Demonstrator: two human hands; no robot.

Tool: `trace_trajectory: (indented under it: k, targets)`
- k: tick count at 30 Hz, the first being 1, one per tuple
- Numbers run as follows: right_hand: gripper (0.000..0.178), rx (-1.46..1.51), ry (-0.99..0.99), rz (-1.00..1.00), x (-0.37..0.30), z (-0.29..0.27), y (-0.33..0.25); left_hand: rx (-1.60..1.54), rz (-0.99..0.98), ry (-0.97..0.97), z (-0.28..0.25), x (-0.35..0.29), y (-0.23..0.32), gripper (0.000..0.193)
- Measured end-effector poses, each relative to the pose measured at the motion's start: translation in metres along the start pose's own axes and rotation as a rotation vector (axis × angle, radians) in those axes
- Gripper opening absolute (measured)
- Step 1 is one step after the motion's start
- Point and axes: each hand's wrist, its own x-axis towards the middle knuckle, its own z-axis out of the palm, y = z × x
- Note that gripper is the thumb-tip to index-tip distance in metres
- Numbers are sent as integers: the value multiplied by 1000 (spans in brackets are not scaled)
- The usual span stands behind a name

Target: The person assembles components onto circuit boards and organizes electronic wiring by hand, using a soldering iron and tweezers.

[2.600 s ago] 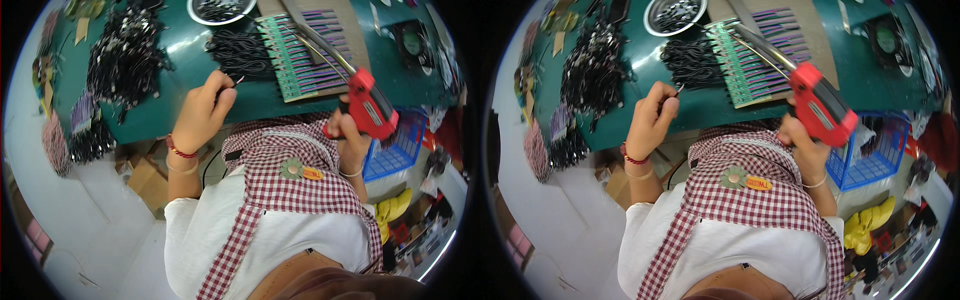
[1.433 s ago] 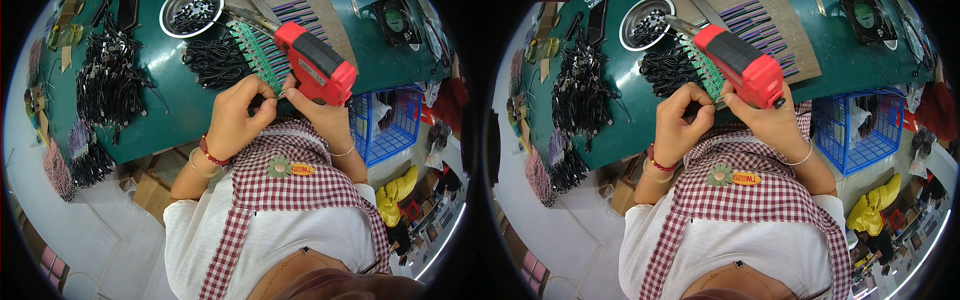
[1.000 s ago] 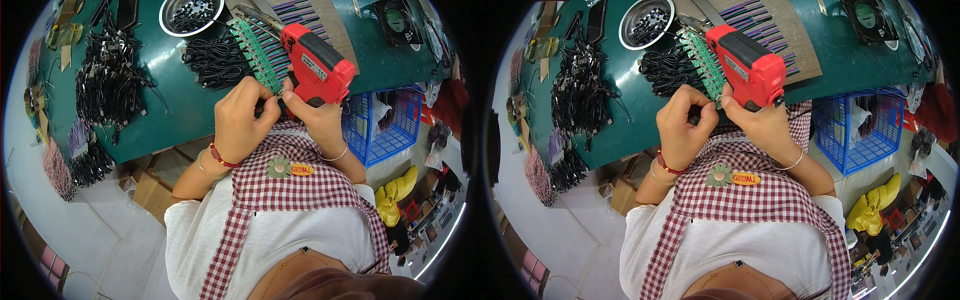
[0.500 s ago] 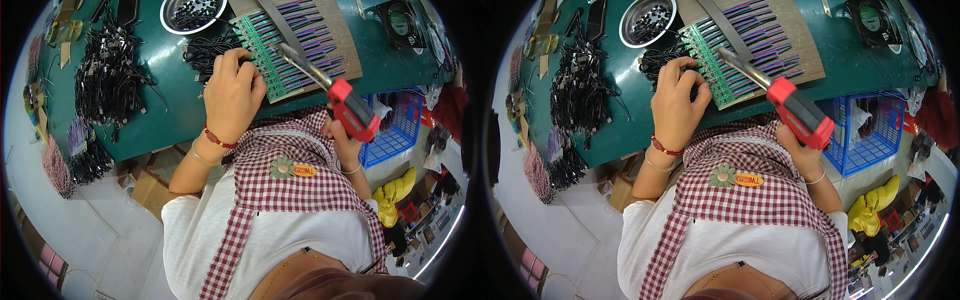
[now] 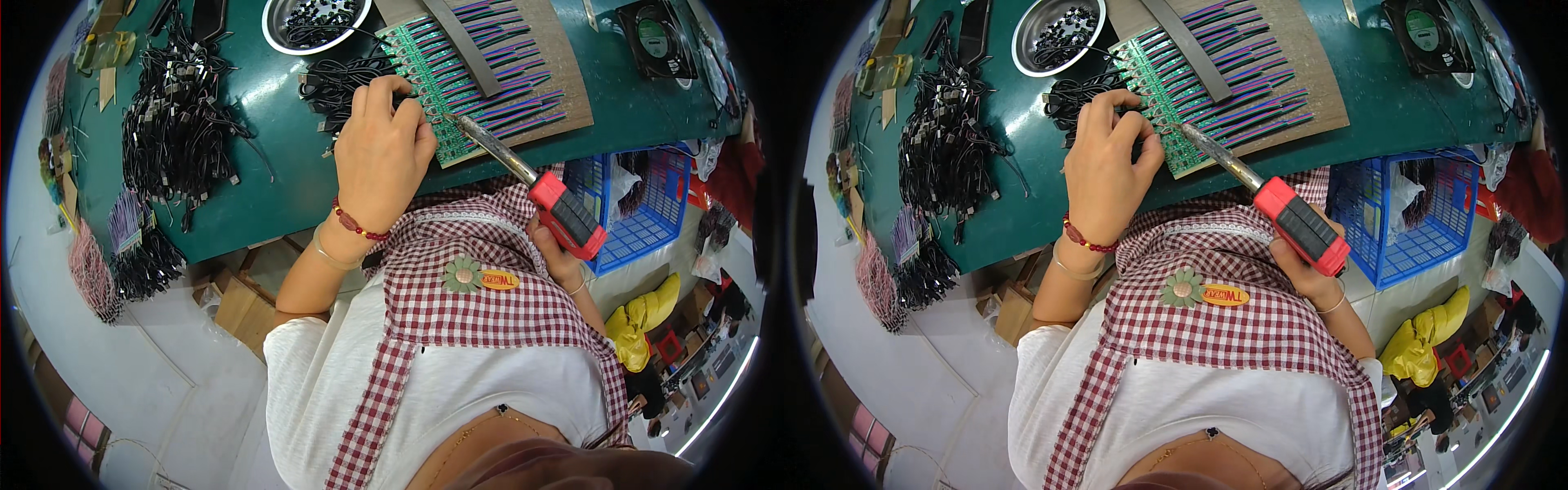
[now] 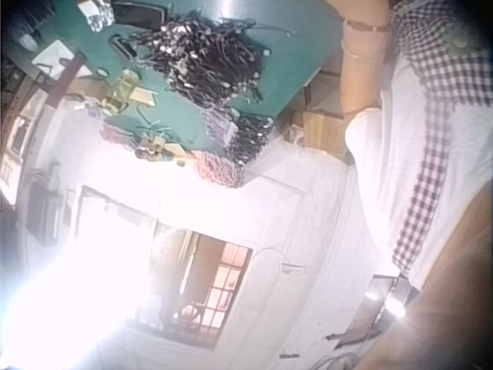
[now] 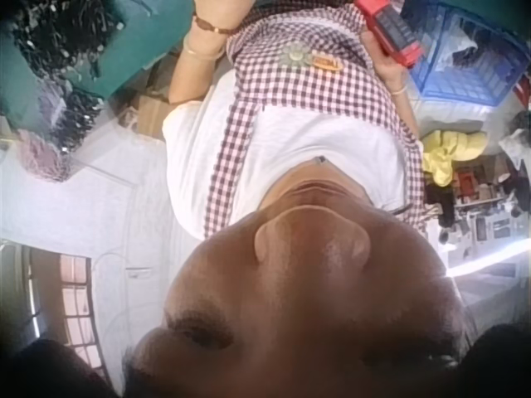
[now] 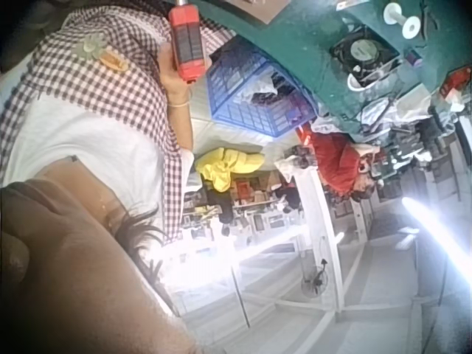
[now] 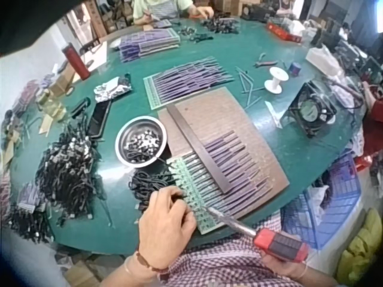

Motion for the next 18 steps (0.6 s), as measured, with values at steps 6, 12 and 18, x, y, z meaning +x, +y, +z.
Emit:
trace_trajectory:
  k: [6,12,18]
  targets:
    - [17,-27,46,-31,-2,4,0,-6,-2,19,3,0,-1,9]
    - [11,108,115,12,-9,4,10,-3,-4,9,2,0,-1,9]
    - [15,110,160,61,-9,5,3,5,1,-10,1,2,-1,9]
